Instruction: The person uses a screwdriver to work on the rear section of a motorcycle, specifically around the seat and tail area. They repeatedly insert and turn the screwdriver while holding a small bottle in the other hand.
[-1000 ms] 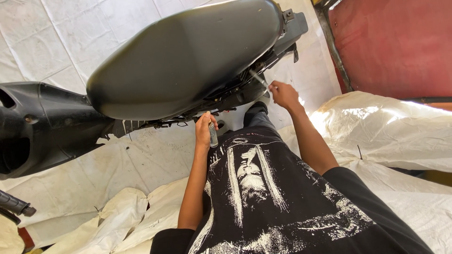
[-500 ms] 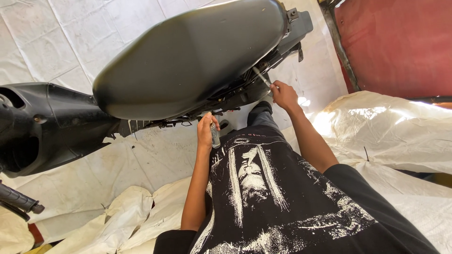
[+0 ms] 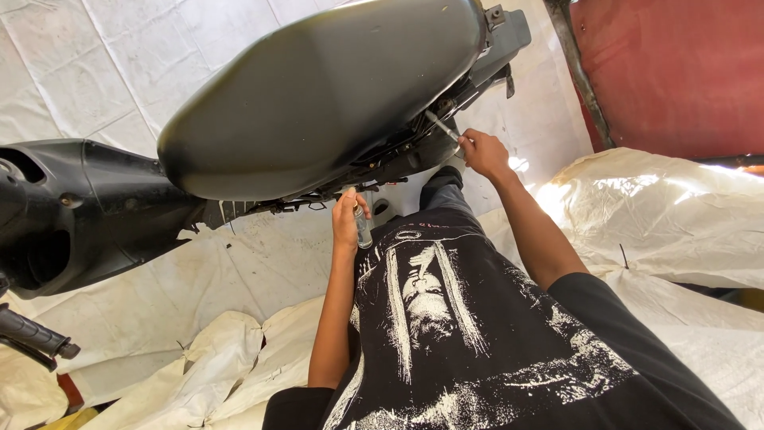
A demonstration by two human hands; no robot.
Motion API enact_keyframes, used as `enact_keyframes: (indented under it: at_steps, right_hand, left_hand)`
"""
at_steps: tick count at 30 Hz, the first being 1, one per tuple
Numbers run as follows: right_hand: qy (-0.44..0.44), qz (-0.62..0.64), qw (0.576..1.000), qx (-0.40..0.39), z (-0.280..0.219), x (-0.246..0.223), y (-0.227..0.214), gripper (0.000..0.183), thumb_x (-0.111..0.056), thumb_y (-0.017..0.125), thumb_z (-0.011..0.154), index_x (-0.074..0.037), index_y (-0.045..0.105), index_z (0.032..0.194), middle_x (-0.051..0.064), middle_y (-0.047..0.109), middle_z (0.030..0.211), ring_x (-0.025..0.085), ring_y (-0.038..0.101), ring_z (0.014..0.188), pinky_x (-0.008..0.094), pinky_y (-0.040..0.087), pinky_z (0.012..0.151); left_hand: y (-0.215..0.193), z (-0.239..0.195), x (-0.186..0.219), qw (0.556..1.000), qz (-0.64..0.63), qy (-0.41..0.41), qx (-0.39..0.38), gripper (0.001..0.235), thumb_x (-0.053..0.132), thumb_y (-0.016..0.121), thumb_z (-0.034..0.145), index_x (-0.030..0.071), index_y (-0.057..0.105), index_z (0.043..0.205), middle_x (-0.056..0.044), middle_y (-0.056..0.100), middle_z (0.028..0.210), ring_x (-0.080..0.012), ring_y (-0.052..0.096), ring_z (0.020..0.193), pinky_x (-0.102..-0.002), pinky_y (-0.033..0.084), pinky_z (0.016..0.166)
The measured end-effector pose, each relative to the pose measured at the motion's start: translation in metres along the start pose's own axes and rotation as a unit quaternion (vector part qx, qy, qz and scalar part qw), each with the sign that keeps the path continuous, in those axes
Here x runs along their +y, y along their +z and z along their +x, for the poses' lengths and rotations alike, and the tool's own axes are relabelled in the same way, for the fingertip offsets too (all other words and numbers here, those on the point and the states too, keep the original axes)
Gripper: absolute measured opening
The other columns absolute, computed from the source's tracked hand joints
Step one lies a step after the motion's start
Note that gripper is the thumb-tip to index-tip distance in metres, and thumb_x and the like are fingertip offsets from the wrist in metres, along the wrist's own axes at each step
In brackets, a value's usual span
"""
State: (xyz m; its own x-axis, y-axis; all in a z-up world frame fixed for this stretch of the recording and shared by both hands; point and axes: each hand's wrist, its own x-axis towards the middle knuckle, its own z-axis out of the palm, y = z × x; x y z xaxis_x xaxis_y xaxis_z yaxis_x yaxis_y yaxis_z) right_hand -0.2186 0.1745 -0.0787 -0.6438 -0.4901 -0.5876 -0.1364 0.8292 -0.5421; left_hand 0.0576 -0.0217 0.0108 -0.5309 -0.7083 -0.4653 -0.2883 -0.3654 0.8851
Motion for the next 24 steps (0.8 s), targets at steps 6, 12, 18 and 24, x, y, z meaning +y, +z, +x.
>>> enact_keyframes:
  at_steps: [6, 12, 18, 24]
  right_hand:
    - [-0.009, -0.058, 0.998, -0.035, -0.010, -0.012, 0.003, 0.027, -0.046, 0.048, 0.104, -0.029, 0.068, 0.106, -0.003, 0.073, 0.067, 0.033, 0.074, 0.089, 0.051, 0.053, 0.094]
    - [-0.022, -0.109, 0.992, -0.064, -0.023, -0.015, 0.009, 0.032, -0.049, 0.047, 0.105, -0.030, 0.069, 0.117, 0.014, 0.078, 0.100, 0.044, 0.069, 0.108, 0.056, 0.051, 0.099]
    - [-0.006, -0.045, 0.999, 0.026, -0.016, -0.004, 0.027, 0.034, -0.052, 0.047, 0.105, -0.027, 0.069, 0.112, 0.012, 0.076, 0.090, 0.046, 0.070, 0.099, 0.058, 0.054, 0.093]
    - [0.004, -0.032, 0.997, 0.065, -0.020, 0.003, 0.036, 0.029, -0.052, 0.048, 0.107, -0.032, 0.068, 0.113, 0.014, 0.074, 0.089, 0.045, 0.071, 0.098, 0.058, 0.054, 0.091]
  left_hand:
    - [-0.001, 0.000, -0.006, 1.000, -0.006, -0.002, -0.007, 0.043, 0.042, 0.056, 0.099, 0.007, 0.062, 0.075, -0.011, 0.059, 0.058, -0.0174, 0.062, 0.051, -0.025, 0.052, 0.053]
    - [-0.002, -0.001, -0.008, 1.000, -0.004, 0.000, -0.009, 0.044, 0.043, 0.057, 0.099, 0.006, 0.061, 0.075, -0.011, 0.059, 0.058, -0.0173, 0.062, 0.051, -0.025, 0.052, 0.052]
    - [-0.001, -0.006, -0.004, 1.000, 0.000, 0.010, -0.012, 0.043, 0.041, 0.056, 0.100, 0.006, 0.061, 0.074, -0.011, 0.058, 0.058, -0.0172, 0.061, 0.050, -0.025, 0.051, 0.052]
    - [-0.004, -0.004, -0.013, 1.000, 0.001, 0.010, -0.017, 0.042, 0.040, 0.056, 0.099, 0.006, 0.061, 0.074, -0.012, 0.058, 0.057, -0.0181, 0.061, 0.050, -0.026, 0.052, 0.052]
